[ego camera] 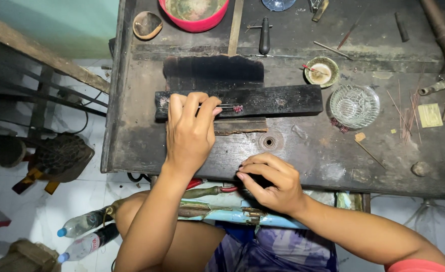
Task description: Soldering small decorative components onto a jewelry base using a blowtorch and tweezers
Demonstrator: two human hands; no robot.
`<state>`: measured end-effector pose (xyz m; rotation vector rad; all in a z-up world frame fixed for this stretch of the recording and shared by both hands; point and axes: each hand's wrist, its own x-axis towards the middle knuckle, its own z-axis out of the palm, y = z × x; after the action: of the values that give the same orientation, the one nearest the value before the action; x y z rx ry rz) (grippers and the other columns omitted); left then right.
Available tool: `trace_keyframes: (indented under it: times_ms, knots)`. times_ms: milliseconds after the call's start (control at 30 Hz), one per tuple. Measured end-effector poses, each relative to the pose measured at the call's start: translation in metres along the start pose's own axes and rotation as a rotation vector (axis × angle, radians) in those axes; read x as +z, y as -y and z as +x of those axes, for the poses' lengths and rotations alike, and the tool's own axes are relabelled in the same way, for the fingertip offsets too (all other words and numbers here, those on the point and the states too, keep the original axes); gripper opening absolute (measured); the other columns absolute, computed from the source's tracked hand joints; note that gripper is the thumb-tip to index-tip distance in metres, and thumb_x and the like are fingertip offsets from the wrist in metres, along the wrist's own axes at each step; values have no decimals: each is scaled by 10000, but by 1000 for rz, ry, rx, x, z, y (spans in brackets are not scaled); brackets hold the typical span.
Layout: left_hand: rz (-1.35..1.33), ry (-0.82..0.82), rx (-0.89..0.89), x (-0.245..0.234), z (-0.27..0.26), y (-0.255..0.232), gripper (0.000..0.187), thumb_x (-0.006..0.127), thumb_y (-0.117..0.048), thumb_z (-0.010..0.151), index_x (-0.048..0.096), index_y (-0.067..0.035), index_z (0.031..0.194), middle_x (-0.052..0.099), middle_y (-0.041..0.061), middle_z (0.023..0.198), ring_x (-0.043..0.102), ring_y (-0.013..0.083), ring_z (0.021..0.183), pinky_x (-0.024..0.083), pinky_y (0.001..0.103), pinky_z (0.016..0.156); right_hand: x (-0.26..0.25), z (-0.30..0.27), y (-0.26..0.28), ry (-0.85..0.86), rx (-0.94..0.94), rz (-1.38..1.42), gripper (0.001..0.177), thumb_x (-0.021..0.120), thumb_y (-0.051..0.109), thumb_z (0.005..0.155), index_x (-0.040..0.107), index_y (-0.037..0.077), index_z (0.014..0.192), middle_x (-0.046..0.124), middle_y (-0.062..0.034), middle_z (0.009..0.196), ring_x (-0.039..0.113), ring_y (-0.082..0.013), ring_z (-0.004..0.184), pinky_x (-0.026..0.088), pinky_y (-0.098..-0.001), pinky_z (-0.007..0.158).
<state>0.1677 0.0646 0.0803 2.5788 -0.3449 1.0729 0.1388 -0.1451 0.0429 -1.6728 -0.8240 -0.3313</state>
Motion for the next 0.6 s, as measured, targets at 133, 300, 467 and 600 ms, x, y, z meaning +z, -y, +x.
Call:
trace_keyframes:
  times_ms: [133, 300, 467, 600]
  knots:
    - [-7, 24, -4, 2, 1, 0, 104, 606, -159, 1053, 686, -96, 1032, 574, 50, 937, 508, 284, 843, 483, 387, 754, 0, 0, -1, -11, 0, 2, 21, 798, 60, 849, 780, 67, 859, 753, -101, 850, 778, -276, 759, 617, -364, 670]
    - [-8, 36, -5, 3, 0, 1, 108, 601, -164, 1056, 678, -92, 1032, 574, 56, 940, 513, 293, 852, 485, 394, 753, 1, 0, 0, -16, 3, 0, 25, 798, 57, 849, 783, 70, 863, 754, -102, 846, 779, -278, 761, 616, -367, 673]
    - [-72, 47, -21, 0, 1, 2, 67, 629, -132, 1038, 687, -102, 1022, 579, 50, 934, 509, 296, 871, 496, 400, 796, 0, -1, 0, -8, 12, -5, 15, 786, 62, 861, 771, 62, 861, 741, -108, 849, 778, -291, 776, 617, -391, 670]
    - [-120, 38, -42, -4, 1, 6, 72, 621, -106, 1041, 687, -97, 1016, 585, 54, 930, 510, 299, 875, 499, 388, 812, 0, -1, 0, -10, 2, 1, 14, 786, 63, 863, 773, 64, 866, 742, -108, 849, 782, -288, 785, 618, -382, 681]
